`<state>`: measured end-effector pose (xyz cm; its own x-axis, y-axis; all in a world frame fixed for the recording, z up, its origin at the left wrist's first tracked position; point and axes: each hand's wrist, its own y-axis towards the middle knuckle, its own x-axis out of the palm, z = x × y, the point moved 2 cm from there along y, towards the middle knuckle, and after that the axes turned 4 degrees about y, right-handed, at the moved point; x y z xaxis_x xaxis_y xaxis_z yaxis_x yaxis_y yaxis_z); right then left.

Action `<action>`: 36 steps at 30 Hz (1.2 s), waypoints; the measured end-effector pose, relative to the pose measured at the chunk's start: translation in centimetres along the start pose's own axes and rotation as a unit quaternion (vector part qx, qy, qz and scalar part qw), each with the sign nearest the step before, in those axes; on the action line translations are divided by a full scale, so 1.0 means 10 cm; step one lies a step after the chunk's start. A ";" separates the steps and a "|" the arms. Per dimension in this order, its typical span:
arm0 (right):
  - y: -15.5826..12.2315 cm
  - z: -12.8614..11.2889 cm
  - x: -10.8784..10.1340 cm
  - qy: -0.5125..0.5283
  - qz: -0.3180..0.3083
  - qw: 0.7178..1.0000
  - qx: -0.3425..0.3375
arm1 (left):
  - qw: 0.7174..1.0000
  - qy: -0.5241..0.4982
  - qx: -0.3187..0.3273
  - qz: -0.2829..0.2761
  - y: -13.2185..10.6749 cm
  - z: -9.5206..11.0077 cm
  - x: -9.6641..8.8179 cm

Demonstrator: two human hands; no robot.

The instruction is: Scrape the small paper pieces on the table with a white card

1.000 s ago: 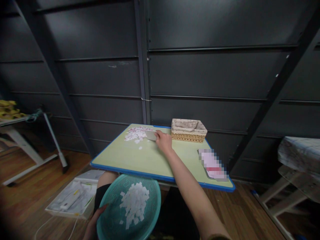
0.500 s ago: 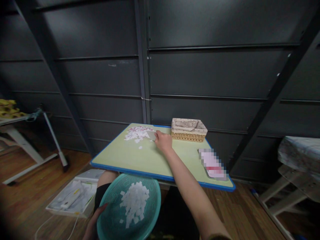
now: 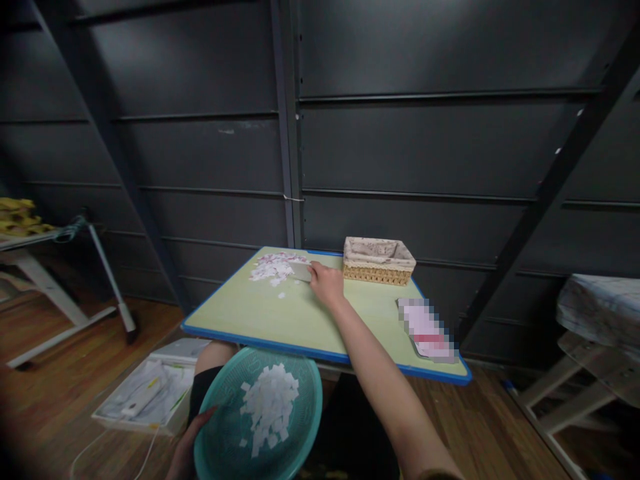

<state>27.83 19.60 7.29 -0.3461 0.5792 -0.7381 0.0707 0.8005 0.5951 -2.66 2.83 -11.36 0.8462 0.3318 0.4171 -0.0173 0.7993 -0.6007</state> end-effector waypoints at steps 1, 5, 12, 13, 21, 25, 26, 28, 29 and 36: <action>0.00 0.00 0.00 0.005 -0.001 1.000 -0.004 | 1.000 -0.003 -0.002 0.000 0.00 -0.01 -0.01; 0.00 -0.01 0.00 0.033 0.003 0.999 -0.020 | 1.000 -0.011 -0.023 -0.010 0.00 -0.02 0.00; -0.02 -0.02 -0.01 0.053 0.027 0.998 -0.019 | 1.000 -0.017 -0.015 -0.018 0.01 0.00 0.02; -0.02 -0.03 -0.01 0.060 0.029 0.998 -0.020 | 1.000 -0.017 -0.014 -0.018 0.00 0.00 0.02; 0.00 -0.03 -0.03 0.127 0.034 0.991 0.001 | 1.000 -0.017 -0.017 -0.013 -0.04 0.01 0.06; 0.01 -0.02 -0.04 0.176 0.033 0.984 -0.006 | 1.000 -0.013 -0.016 -0.013 0.01 0.00 0.04; 0.01 -0.02 -0.03 0.189 0.031 0.982 -0.009 | 1.000 -0.012 -0.015 -0.015 0.02 0.00 0.03; 0.02 0.00 -0.02 0.217 0.032 0.976 -0.007 | 1.000 -0.010 -0.013 -0.016 0.01 -0.01 0.03; 0.03 0.01 -0.01 0.233 0.035 0.972 -0.004 | 1.000 -0.008 -0.011 -0.015 0.01 -0.01 0.02; 0.08 0.10 0.04 0.288 0.010 0.958 0.007 | 1.000 -0.005 -0.004 -0.019 0.01 -0.02 0.00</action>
<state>28.67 20.67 7.15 -0.8028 0.4162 -0.4270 0.0932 0.7949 0.5995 -2.53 2.84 -11.55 0.8411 0.3059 0.4461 0.0188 0.8077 -0.5893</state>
